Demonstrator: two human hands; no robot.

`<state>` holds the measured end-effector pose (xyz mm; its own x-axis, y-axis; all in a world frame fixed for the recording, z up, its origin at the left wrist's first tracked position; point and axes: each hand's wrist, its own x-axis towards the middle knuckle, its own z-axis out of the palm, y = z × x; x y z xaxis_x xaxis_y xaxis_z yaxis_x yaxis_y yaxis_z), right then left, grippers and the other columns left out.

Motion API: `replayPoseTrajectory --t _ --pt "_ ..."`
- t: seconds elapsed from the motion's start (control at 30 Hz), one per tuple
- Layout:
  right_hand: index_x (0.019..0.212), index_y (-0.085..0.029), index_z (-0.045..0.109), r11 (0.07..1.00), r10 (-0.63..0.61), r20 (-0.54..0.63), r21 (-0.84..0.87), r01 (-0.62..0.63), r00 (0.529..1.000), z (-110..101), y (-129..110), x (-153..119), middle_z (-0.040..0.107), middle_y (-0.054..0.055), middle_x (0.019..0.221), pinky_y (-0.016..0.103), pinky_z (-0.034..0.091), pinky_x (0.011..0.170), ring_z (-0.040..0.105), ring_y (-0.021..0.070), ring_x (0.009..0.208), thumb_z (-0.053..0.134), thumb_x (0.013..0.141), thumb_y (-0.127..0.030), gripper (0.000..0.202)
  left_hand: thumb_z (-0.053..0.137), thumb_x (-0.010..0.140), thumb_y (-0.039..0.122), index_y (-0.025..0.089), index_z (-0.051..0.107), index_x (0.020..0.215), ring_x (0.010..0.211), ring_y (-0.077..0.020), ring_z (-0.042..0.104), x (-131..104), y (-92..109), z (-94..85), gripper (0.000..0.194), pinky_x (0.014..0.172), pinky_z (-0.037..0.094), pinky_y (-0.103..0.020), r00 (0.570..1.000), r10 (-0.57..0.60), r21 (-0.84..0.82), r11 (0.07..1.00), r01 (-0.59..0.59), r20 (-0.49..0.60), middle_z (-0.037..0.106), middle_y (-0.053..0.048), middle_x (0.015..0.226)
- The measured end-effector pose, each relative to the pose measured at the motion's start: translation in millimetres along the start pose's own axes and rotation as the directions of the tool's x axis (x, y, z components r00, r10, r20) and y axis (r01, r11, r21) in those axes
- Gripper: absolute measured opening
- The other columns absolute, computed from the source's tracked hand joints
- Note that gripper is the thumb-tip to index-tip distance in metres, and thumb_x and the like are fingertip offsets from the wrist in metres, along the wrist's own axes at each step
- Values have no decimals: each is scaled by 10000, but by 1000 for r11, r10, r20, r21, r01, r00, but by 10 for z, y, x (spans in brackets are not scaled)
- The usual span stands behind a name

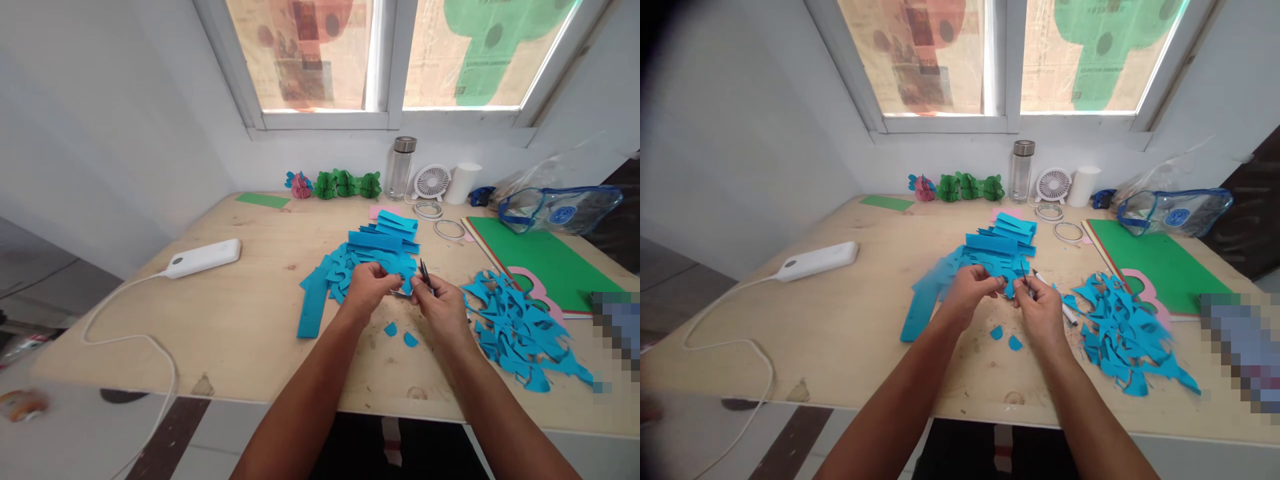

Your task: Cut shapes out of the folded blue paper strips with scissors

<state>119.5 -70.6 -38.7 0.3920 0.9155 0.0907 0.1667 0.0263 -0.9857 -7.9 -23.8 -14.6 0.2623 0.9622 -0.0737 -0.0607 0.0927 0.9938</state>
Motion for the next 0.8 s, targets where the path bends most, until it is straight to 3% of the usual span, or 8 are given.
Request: replayPoseTrajectory --t 0.23,0.4,0.57,0.8 --pt "621 -174 615 999 15 -13 38 -15 1000 8 -3 1 498 -32 471 249 197 401 316 93 408 652 728 -476 322 686 632 299 149 564 566 548 -124 554 14 -20 -23 205 548 441 -253 995 9 -30 1000 -6 97 605 -18 565" --pt "581 -179 599 1000 -18 -14 -10 18 1000 5 -42 -14 492 -27 465 251 217 414 320 98 420 640 740 -460 325 709 634 351 156 531 508 509 -111 497 34 -59 -43 292 514 389 -249 998 29 81 996 -34 60 541 3 512" --pt "533 -191 569 992 -94 -9 -80 93 996 3 -79 -28 484 -22 465 258 306 474 395 123 471 611 763 -424 330 721 604 342 169 517 471 507 -109 443 39 -71 -57 298 485 333 -239 995 49 83 995 -56 83 467 20 472" --pt "517 -198 526 979 -156 24 -130 158 987 1 -62 -30 486 -22 494 261 326 509 428 134 507 576 791 -389 337 632 606 240 177 354 415 451 -57 226 -11 55 -30 343 445 196 -238 992 85 116 989 -96 97 291 58 450"
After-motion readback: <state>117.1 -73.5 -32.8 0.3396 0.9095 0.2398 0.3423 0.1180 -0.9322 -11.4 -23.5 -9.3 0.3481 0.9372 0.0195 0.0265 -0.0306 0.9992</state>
